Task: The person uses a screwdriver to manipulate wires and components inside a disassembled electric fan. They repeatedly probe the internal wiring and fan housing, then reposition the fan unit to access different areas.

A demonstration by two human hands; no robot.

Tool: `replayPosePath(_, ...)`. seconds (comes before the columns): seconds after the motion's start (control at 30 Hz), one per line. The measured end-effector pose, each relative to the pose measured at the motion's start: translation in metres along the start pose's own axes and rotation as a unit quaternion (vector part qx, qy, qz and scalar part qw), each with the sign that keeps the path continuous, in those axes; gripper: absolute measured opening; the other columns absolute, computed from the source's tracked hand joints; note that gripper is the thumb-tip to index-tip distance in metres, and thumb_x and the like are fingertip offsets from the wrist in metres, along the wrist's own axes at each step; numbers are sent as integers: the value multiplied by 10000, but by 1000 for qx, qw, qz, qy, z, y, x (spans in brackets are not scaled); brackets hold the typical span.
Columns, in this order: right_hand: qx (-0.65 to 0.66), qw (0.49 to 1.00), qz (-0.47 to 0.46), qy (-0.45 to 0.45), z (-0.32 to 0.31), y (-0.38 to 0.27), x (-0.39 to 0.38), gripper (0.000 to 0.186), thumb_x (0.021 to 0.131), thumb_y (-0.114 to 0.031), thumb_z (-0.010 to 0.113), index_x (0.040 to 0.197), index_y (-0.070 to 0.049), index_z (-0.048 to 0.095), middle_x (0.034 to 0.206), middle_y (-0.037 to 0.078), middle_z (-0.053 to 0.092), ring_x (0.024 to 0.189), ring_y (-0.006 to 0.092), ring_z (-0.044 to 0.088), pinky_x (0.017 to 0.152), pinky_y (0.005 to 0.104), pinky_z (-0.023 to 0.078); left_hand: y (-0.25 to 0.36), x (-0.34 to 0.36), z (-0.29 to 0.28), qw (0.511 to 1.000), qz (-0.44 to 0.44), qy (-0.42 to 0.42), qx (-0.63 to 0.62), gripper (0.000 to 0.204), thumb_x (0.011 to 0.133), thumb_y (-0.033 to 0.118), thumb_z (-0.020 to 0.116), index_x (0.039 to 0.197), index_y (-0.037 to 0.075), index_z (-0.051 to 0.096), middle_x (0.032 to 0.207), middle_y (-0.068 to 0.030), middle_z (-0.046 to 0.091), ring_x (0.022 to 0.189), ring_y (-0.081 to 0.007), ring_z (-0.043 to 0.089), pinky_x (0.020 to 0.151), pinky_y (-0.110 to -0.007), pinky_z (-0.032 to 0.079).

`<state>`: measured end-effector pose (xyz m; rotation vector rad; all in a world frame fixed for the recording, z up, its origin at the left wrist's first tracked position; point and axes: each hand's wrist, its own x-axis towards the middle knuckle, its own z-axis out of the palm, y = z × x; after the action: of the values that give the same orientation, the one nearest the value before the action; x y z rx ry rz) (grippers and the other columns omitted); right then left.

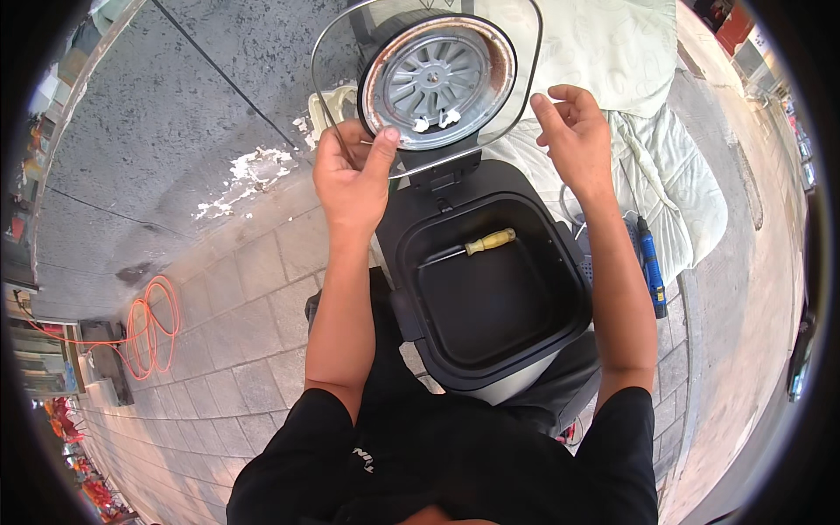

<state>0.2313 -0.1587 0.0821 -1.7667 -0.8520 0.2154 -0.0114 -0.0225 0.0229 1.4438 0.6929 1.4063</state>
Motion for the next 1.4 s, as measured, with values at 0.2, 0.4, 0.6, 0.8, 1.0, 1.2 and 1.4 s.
replayPosePath(0.2,126,990,-64,24,-16,-40,26,418,1044,-359,760,1152,44,728,856,88,726,673,123,692,571,264,520,8,0,-12,997,0,-69,-43,246,1016,145,832,1115,-6,665,933,7,685,820,-42,590,721,-219,470)
replayPosePath(0.4,227,964,13,-135,-20,-77,-9,512,1067,-470,724,965,32,748,756,66,692,600,149,664,550,283,529,6,1,-19,993,13,-97,-60,203,1021,133,823,1079,-5,687,907,18,692,801,-41,578,711,-228,470)
replayPosePath(0.6,307,926,53,-212,-25,-98,-24,551,1135,-483,593,1099,48,738,770,72,698,613,173,692,538,313,560,3,-8,-29,992,45,-110,-30,172,995,114,842,1023,6,712,888,14,688,796,-60,591,737,-251,495)
replayPosePath(0.8,379,892,70,-239,-39,-107,-46,532,1150,-472,565,1162,35,724,777,75,695,610,178,690,523,325,558,6,-21,-39,983,95,-155,6,155,952,75,864,1001,5,735,974,-43,726,883,-134,651,815,-292,520)
replayPosePath(1.0,377,891,120,-224,-50,-91,-94,486,1158,-447,559,996,-11,702,752,87,683,567,197,670,489,326,541,15,-45,-51,962,173,-205,48,167,923,7,849,1060,-18,758,1067,-121,752,995,-242,724,902,-356,565)
replayPosePath(1.2,332,921,151,-134,-63,-60,-167,513,1180,-422,507,869,-31,619,680,123,644,486,235,617,441,357,519,16,-78,-67,947,159,-272,65,237,919,-17,848,1146,-1,778,1183,-136,751,1063,-266,738,949,-381,578)
replayPosePath(1.4,373,906,180,-93,-67,-20,-223,354,1133,-299,652,887,-47,625,732,100,643,528,215,638,478,344,536,35,-76,-87,917,131,-370,65,387,805,-99,632,1138,28,783,1146,-128,763,1131,-282,733,1013,-389,558)
